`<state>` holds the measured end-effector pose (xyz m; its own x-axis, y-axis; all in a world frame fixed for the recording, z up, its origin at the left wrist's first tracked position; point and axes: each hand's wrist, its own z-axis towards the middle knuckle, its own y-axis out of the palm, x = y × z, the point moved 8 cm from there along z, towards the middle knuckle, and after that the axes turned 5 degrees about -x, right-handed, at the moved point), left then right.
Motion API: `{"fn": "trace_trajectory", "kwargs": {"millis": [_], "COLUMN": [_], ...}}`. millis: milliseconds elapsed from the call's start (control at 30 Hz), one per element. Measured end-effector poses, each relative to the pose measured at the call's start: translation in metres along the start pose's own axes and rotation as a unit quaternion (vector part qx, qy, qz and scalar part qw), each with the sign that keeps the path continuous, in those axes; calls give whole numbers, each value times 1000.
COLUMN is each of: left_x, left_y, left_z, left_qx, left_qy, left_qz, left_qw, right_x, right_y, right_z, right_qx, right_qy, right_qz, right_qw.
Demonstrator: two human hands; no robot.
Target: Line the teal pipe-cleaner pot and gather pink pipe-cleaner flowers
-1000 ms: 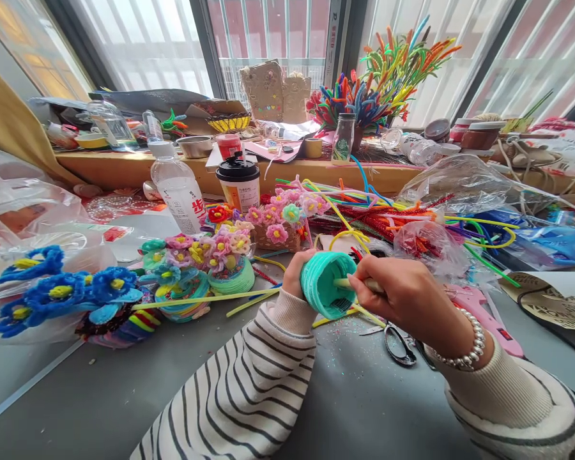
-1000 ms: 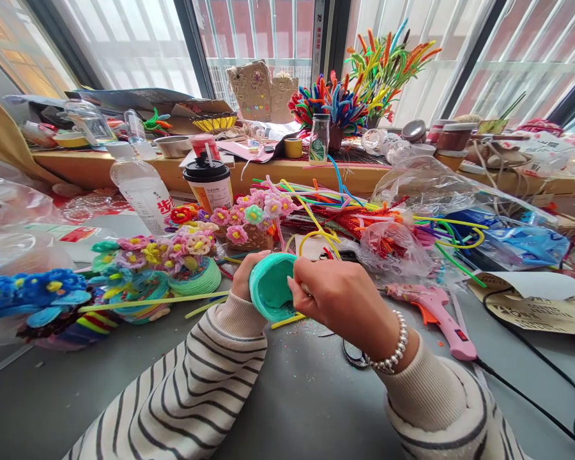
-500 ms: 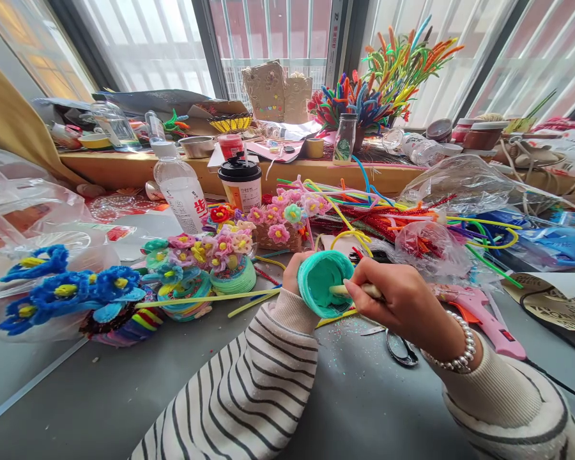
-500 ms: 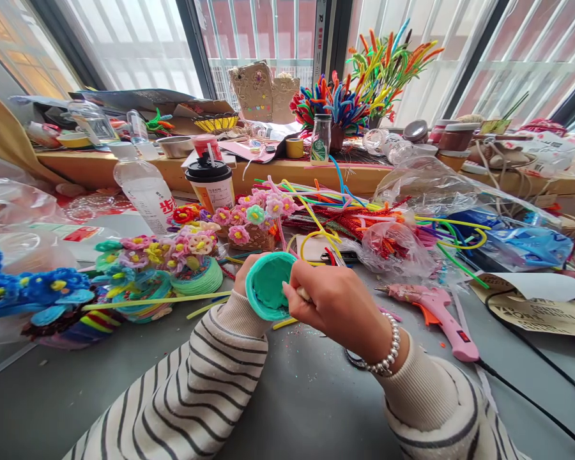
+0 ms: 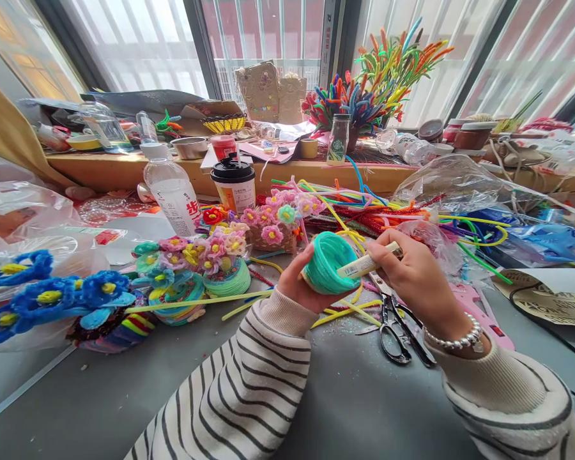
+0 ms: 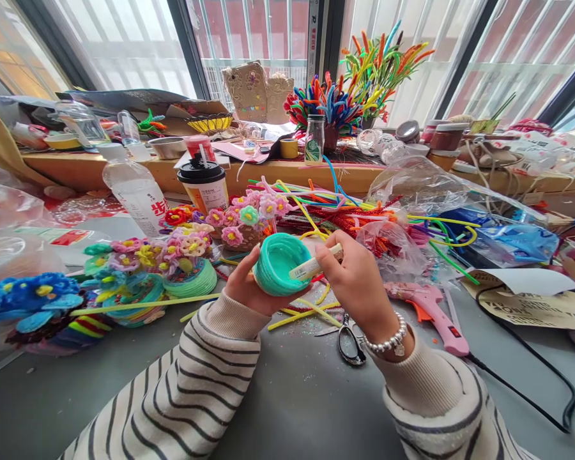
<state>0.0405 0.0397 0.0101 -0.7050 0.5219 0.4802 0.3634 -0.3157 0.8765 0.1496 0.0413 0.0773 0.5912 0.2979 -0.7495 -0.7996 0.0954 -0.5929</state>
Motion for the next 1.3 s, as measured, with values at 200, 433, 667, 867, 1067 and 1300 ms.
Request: {"fn": "trace_trajectory", "kwargs": {"millis": [200,433,667,867,1067,1300], "left_x": [-1,1,4,7,18,14], "left_y": [6,24,27,15,13,18], "left_z": [-2,-1,-1,-1,-6,-2], "left_qx": [-58,-88,-59,-10,29,43], "left_qy": [-19,27,87,107,196,155], "left_qz": [80,84,6,-1,18,57], "left_qw": [995,992,994,994,980,985], "right_x": [-22,-61,-79,-77,-79,-96], "right_y": [-14,-26,-7,4,-15,0], "right_z": [-12,-37,-42,-45,-44,-53], "right_qx": [39,86,-2,5,53,7], "right_qy": [-51,-161,-229,-223,-206,-296], "right_qz": [39,-42,-84,-57,-63,-152], "right_qw": [997,982,970,973,975,943]}}
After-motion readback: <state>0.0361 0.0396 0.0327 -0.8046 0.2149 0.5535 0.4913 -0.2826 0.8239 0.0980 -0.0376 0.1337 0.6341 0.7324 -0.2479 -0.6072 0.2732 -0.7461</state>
